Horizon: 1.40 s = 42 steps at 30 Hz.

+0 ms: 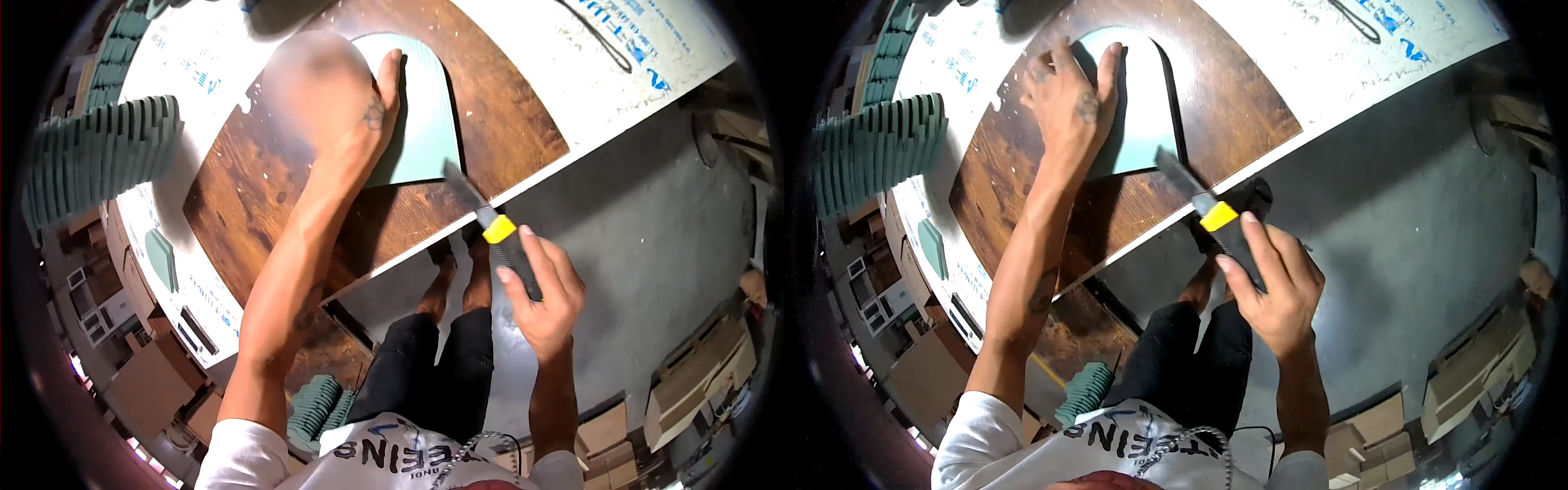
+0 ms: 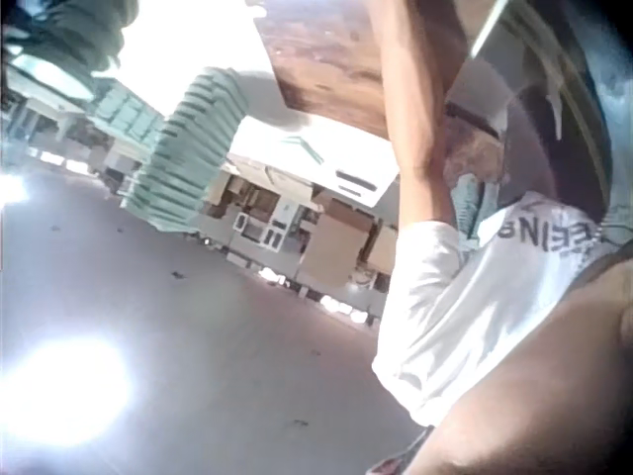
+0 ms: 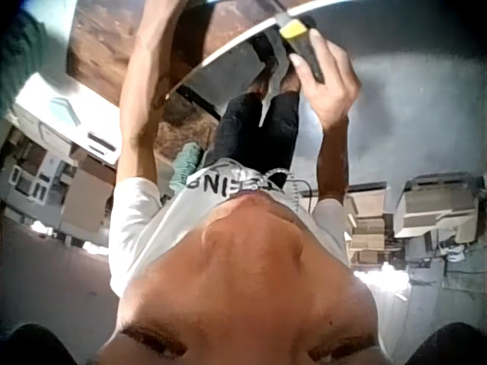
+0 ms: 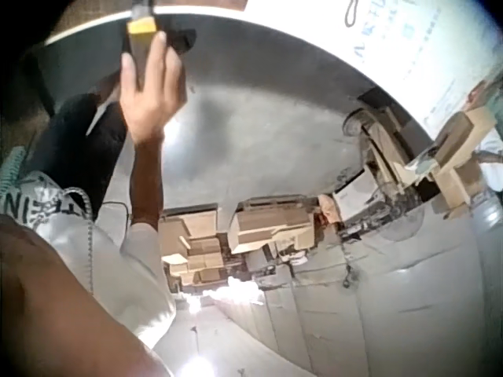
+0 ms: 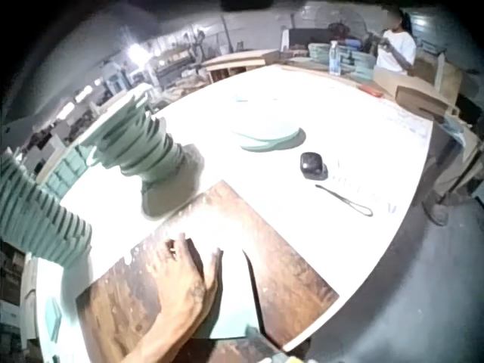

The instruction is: Trimming excess material from the edges of curved green foam pieces using a utility knife.

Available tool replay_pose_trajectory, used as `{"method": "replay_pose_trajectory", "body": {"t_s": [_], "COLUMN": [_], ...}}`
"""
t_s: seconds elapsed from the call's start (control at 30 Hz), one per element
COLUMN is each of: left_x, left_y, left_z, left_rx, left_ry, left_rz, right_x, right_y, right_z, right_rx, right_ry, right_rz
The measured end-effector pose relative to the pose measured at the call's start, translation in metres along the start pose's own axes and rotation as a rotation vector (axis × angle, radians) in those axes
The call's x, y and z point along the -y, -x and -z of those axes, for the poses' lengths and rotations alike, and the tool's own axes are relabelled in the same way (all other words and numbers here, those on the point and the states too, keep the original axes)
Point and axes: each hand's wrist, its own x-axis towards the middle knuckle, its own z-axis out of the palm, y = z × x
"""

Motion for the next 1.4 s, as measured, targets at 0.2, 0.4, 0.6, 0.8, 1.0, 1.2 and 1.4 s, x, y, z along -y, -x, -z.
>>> {"method": "replay_pose_trajectory", "body": {"t_s": [0.2, 0.4, 0.6, 0.8, 1.0, 1.2, 1.4], "left_x": [0.008, 0.010, 0.012, 0.017, 0.012, 0.014, 0.007], "left_y": [0.004, 0.006, 0.005, 0.006, 0.003, 0.000, 0.013], "left_z": [-0.008, -0.012, -0.007, -0.006, -0.009, -0.001, -0.009], "left_rx": [-0.103, -0.280, -0.268, -0.227, -0.258, -0.233, -0.079], "left_ry": [-0.020, -0.069, 0.031, 0.097, 0.123, 0.147, 0.087], "left_rz": [0.013, -0.076, -0.137, -0.124, -0.111, -0.082, 0.130], "right_x": [-0.004, -0.001, 0.013, 0.012, -0.011, -0.008, -0.011], "right_y": [0.004, 0.006, 0.003, -0.015, -0.082, -0.112, -0.086], "right_z": [-0.014, -0.019, -0.013, -0.017, -0.042, -0.043, -0.035], "right_rx": [0.025, -0.030, 0.004, 0.013, -0.068, -0.052, -0.063], "right_ry": [0.224, 0.354, 0.360, 0.328, 0.192, 0.362, 0.216], "right_rz": [0.072, 0.074, -0.001, 0.006, 0.037, 0.253, 0.150]}}
